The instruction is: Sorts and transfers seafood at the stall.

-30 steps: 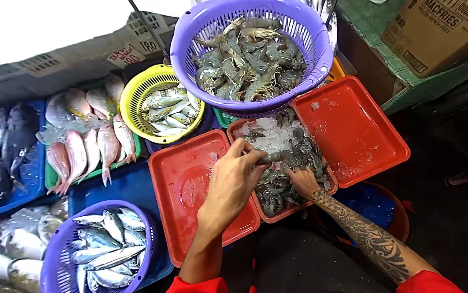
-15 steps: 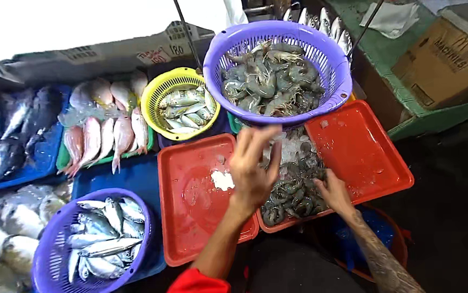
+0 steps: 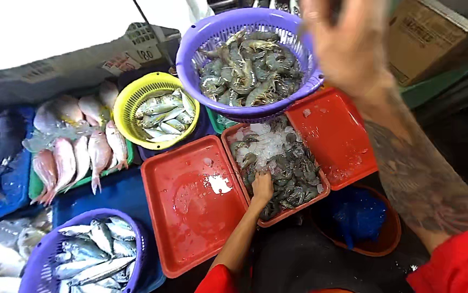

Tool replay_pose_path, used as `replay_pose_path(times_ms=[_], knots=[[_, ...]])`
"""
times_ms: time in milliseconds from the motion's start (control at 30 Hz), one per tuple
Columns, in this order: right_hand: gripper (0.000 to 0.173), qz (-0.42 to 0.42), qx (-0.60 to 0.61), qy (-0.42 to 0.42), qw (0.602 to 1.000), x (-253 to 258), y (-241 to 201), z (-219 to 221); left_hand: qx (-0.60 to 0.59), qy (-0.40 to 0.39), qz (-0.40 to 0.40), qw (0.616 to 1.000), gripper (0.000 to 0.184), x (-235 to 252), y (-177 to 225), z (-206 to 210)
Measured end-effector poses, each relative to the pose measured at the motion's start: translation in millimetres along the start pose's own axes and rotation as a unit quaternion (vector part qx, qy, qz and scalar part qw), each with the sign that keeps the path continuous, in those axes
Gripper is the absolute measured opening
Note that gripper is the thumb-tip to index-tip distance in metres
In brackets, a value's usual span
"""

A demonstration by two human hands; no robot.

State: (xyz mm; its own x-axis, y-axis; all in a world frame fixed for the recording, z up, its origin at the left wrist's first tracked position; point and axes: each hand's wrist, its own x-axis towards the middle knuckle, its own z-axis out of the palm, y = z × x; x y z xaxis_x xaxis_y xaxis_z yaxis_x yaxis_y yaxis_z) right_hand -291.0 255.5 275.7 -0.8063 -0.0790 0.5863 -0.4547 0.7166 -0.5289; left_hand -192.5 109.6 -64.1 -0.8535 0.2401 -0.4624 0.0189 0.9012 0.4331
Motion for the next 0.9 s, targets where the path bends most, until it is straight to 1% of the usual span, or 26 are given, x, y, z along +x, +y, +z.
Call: replay_pose_path(times_ms=[33,67,100,133,167,200,233,267,300,333,367,400,433,467,500,567,633,667,733,800,900], knots=[[0.033,-0.017,-0.001,-0.052,0.998,10,-1,11,0.01,-0.013,-0.002,1.0,0.038,0,2,-1],[0.043,-0.025,-0.016,-0.103,0.994,14,0,19,0.013,-0.024,-0.003,1.0,0.039,1,3,-2],[0.056,-0.029,-0.027,-0.133,0.99,9,3,21,0.013,-0.035,-0.004,0.999,0.039,1,2,-3],[0.066,-0.032,-0.029,-0.122,0.992,-3,8,21,0.013,-0.045,-0.005,0.999,0.039,0,0,-4],[0.067,-0.035,-0.016,-0.071,0.997,-21,17,21,0.011,-0.053,-0.005,0.999,0.04,-1,-2,-6],[0.061,-0.033,0.011,-0.008,0.999,-45,29,22,0.005,-0.059,-0.002,0.998,0.04,-2,-4,-7],[0.053,-0.004,0.034,0.039,0.999,-77,45,25,-0.009,-0.058,0.005,0.998,0.039,-4,-8,-7],[0.045,0.072,0.032,0.046,0.996,-116,63,31,-0.024,-0.051,0.016,0.998,0.038,-8,-12,-5],[0.039,0.174,0.01,-0.002,0.985,-157,84,38,-0.04,-0.041,0.026,0.998,0.035,-12,-16,-4],[0.036,0.259,-0.006,-0.076,0.963,-194,111,50,-0.055,-0.03,0.037,0.997,0.033,-17,-19,-5],[0.035,0.32,-0.025,-0.162,0.933,-227,137,64,-0.067,-0.019,0.045,0.997,0.031,-24,-22,-8],[0.035,0.36,-0.053,-0.239,0.9,-255,155,78,-0.075,-0.008,0.052,0.996,0.03,-32,-22,-14],[0.037,0.377,-0.092,-0.302,0.871,-276,164,89,-0.077,0.003,0.059,0.995,0.028,-41,-21,-24],[0.04,0.379,-0.125,-0.337,0.853,-291,164,97,-0.077,0.015,0.064,0.995,0.028,-51,-17,-38],[0.044,0.378,-0.146,-0.35,0.845,-302,160,102,-0.075,0.039,0.073,0.994,0.026,-63,-10,-54],[0.049,0.367,-0.168,-0.336,0.851,-314,154,110,-0.075,0.124,0.115,0.983,0.02,-92,7,-92],[0.048,0.358,-0.182,-0.305,0.863,-321,152,115,-0.074,0.237,0.18,0.952,0.016,-122,24,-134],[0.047,0.353,-0.189,-0.296,0.867,-322,152,116,-0.073,0.278,0.208,0.935,0.017,-135,30,-157],[0.045,0.344,-0.203,-0.296,0.868,-324,154,118,-0.07,0.333,0.24,0.909,0.021,-155,41,-207],[0.045,0.336,-0.206,-0.308,0.866,-325,154,118,-0.048,0.394,0.241,0.886,0.02,-160,53,-253],[0.041,0.313,-0.21,-0.299,0.877,-331,153,114,-0.021,0.475,0.208,0.855,0.024,-132,71,-308]])
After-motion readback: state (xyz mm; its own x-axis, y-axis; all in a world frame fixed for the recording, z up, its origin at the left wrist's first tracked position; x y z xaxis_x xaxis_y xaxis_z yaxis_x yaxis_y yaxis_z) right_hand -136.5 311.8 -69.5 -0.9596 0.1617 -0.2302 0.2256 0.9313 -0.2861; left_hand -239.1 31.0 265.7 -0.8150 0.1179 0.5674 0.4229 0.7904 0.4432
